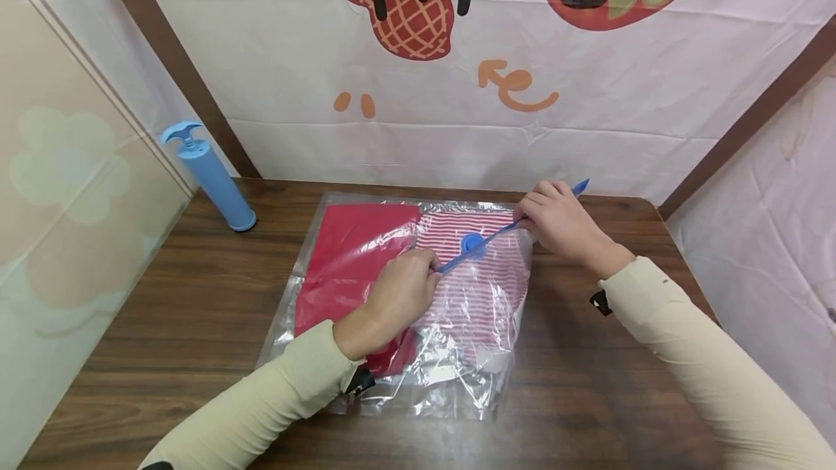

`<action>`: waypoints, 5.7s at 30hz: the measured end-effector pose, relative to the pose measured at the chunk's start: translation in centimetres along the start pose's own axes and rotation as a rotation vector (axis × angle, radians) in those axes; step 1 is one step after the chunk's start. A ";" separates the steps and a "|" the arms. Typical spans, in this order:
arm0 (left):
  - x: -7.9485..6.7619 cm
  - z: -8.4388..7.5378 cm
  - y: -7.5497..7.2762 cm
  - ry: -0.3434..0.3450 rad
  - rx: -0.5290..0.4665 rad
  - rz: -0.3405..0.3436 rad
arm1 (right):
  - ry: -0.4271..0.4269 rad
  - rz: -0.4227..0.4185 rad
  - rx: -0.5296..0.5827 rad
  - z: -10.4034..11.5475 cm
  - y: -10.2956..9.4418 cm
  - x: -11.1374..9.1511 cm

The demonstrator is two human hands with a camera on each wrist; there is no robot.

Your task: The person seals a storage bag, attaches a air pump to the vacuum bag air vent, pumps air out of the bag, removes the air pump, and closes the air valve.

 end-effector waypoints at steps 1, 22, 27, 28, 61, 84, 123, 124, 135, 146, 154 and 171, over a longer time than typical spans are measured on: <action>0.0 0.0 0.0 -0.001 0.000 -0.002 | 0.003 0.010 0.000 -0.1 -0.1 0.0; -0.1 0.1 0.0 -0.010 0.004 -0.004 | 0.034 0.004 -0.010 -1.6 -0.1 -0.7; 0.0 0.2 0.2 -0.009 0.005 0.009 | 0.040 -0.037 -0.020 -1.8 -0.1 -0.9; -0.1 0.2 0.2 -0.008 0.005 0.010 | 0.042 -0.046 -0.021 -1.8 -0.1 -0.9; -0.1 0.3 0.0 -0.023 -0.003 0.002 | 0.093 0.026 0.030 -3.9 0.0 -1.4; 0.0 0.5 0.3 -0.004 0.010 -0.005 | 0.103 -0.024 0.019 -4.6 0.0 -1.8; -0.2 0.3 -0.1 0.003 0.025 -0.017 | 0.140 -0.077 -0.013 -7.2 0.3 -2.8; -0.2 0.3 0.0 0.004 0.025 -0.016 | 0.144 -0.073 -0.010 -7.3 0.3 -2.8; -0.1 0.3 0.1 -0.001 0.034 -0.011 | 0.147 -0.108 -0.034 -7.9 0.0 -3.1; 0.0 0.2 0.1 0.000 0.025 -0.011 | 0.184 -0.033 -0.022 -9.0 0.6 -3.2; -0.1 0.2 0.1 0.010 0.034 -0.017 | 0.158 -0.098 -0.052 -8.8 0.5 -3.4; -0.1 0.2 0.1 0.027 0.041 -0.021 | 0.145 -0.058 -0.092 -9.3 0.8 -3.8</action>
Point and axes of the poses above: each hand's wrist, its own x-axis towards the middle knuckle, its own y-axis out of the palm, z = x × y, the point moved 9 cm from there along x, towards the middle knuckle, and after that the axes turned 11 degrees about -x, right-handed, at the moved point
